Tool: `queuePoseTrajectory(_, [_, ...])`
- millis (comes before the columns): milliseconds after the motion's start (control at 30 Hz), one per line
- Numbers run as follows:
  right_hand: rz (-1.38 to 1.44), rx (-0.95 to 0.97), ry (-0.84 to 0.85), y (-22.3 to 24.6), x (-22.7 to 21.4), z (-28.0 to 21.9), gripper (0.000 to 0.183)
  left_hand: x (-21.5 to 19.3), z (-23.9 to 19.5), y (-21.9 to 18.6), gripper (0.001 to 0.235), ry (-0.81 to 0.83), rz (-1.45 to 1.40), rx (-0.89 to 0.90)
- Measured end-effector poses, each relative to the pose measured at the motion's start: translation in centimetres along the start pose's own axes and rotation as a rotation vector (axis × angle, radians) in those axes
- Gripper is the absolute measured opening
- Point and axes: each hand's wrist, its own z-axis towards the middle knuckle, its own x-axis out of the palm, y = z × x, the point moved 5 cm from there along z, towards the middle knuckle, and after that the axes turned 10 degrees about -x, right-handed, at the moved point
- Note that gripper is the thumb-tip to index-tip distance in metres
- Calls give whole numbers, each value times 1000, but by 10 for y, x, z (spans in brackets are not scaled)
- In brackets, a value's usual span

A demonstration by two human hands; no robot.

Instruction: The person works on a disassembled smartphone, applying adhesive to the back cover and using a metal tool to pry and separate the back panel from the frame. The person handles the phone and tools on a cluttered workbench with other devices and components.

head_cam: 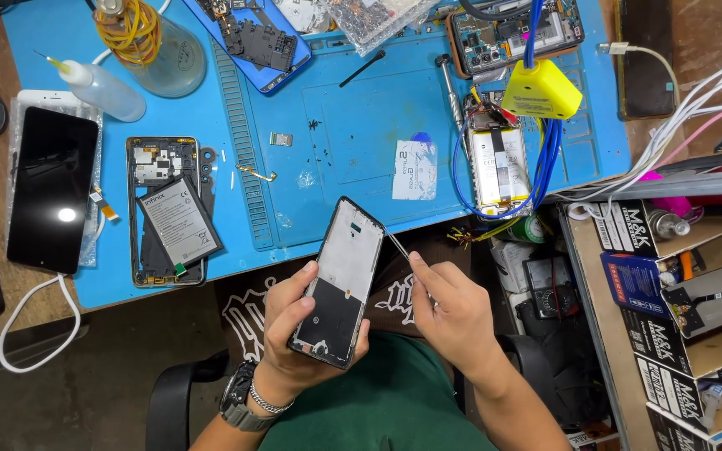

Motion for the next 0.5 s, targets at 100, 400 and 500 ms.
queuePoseTrajectory(100, [-52, -46, 3, 0, 3, -7, 46, 0, 2, -1, 83, 0, 6, -2])
queuePoseTrajectory(400, [127, 94, 0, -10, 8, -5, 40, -1, 4, 1, 83, -3, -5, -13])
queuePoseTrajectory(500, [174, 80, -33, -16, 16, -5, 38, -1, 4, 3, 85, -7, -19, -38])
